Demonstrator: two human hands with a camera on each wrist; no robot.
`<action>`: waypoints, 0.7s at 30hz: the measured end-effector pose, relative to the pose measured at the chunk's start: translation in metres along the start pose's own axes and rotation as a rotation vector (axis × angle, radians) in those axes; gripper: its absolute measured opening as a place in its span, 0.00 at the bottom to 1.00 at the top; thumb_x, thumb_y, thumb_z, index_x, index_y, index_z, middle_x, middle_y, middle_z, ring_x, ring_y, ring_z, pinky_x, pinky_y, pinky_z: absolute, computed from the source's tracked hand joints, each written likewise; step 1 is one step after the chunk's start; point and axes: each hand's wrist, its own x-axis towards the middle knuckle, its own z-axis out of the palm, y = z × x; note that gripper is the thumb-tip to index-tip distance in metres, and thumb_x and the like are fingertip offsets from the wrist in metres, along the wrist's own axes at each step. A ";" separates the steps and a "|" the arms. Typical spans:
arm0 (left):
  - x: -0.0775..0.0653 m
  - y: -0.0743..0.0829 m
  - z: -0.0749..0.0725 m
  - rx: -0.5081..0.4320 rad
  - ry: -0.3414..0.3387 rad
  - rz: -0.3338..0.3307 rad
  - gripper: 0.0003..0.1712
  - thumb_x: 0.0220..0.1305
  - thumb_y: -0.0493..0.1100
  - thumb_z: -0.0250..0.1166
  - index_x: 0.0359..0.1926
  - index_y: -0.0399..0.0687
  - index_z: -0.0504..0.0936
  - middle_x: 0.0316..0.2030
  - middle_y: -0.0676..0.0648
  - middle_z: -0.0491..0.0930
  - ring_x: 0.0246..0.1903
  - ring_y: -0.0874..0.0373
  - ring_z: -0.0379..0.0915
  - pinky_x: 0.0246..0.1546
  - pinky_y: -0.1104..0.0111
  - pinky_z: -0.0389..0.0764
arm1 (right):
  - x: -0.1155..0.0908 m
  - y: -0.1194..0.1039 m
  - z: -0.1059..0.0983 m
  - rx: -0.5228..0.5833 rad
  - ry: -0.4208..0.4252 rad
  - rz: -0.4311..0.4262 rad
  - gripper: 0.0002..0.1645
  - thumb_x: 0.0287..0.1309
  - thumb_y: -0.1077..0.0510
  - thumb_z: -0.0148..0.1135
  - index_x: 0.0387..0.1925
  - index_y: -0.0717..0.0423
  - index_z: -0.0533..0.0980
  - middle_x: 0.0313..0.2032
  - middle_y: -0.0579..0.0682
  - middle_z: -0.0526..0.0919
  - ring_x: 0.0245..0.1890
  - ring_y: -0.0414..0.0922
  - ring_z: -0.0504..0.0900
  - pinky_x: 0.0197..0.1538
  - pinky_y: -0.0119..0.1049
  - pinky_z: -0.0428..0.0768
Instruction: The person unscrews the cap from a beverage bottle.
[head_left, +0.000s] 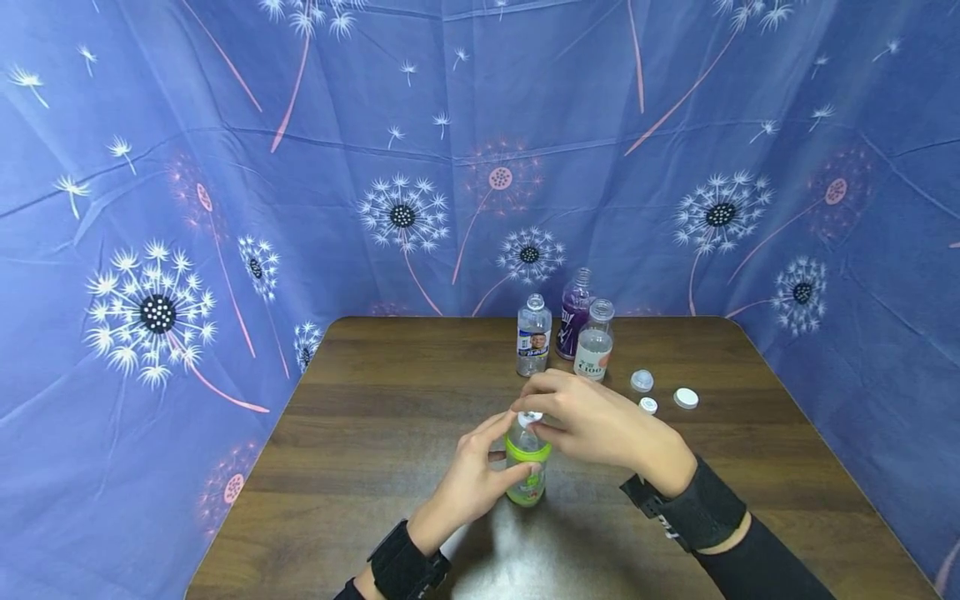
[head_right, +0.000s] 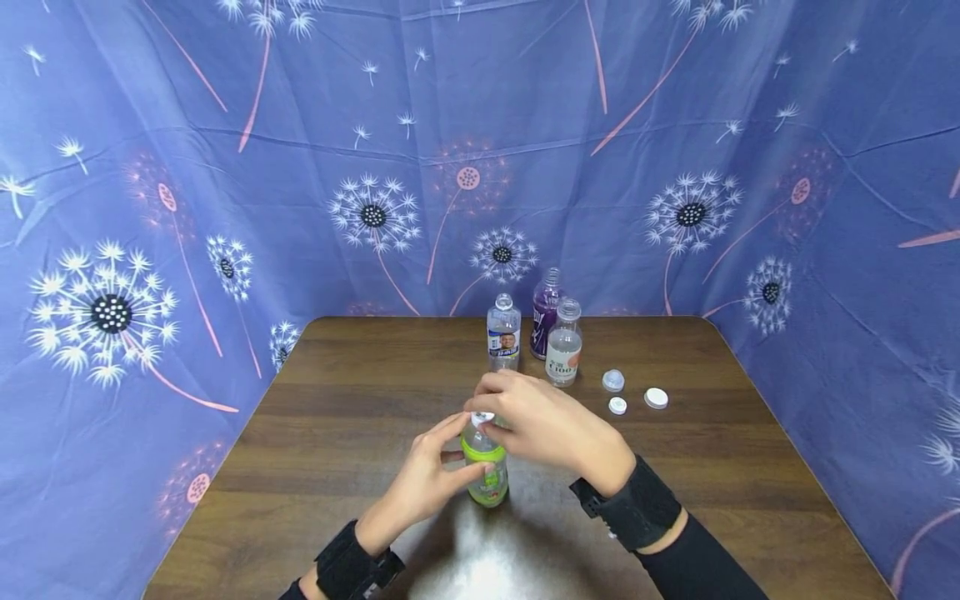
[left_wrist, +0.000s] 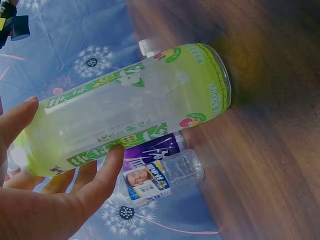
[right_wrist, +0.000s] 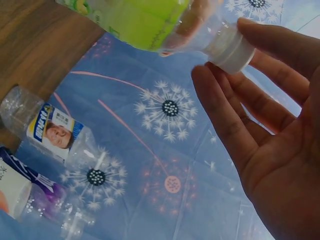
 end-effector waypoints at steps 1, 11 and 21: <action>0.000 0.000 0.000 0.003 -0.006 -0.001 0.40 0.62 0.46 0.73 0.73 0.55 0.68 0.70 0.50 0.70 0.63 0.50 0.75 0.51 0.71 0.86 | -0.001 0.001 0.001 0.005 0.002 0.011 0.18 0.61 0.54 0.70 0.53 0.48 0.83 0.48 0.41 0.82 0.47 0.37 0.81 0.49 0.33 0.85; 0.005 0.001 0.000 0.008 -0.004 -0.007 0.44 0.61 0.48 0.75 0.75 0.61 0.65 0.69 0.51 0.71 0.64 0.50 0.75 0.50 0.70 0.86 | -0.016 0.007 0.002 0.040 0.046 0.170 0.28 0.68 0.33 0.56 0.63 0.37 0.77 0.58 0.36 0.80 0.57 0.36 0.80 0.54 0.37 0.85; 0.007 -0.002 -0.008 -0.009 0.032 -0.014 0.46 0.59 0.48 0.76 0.76 0.61 0.64 0.67 0.50 0.74 0.62 0.50 0.76 0.50 0.71 0.86 | -0.033 0.020 0.011 0.036 0.059 0.291 0.33 0.65 0.29 0.58 0.64 0.40 0.77 0.58 0.39 0.80 0.53 0.38 0.83 0.52 0.41 0.86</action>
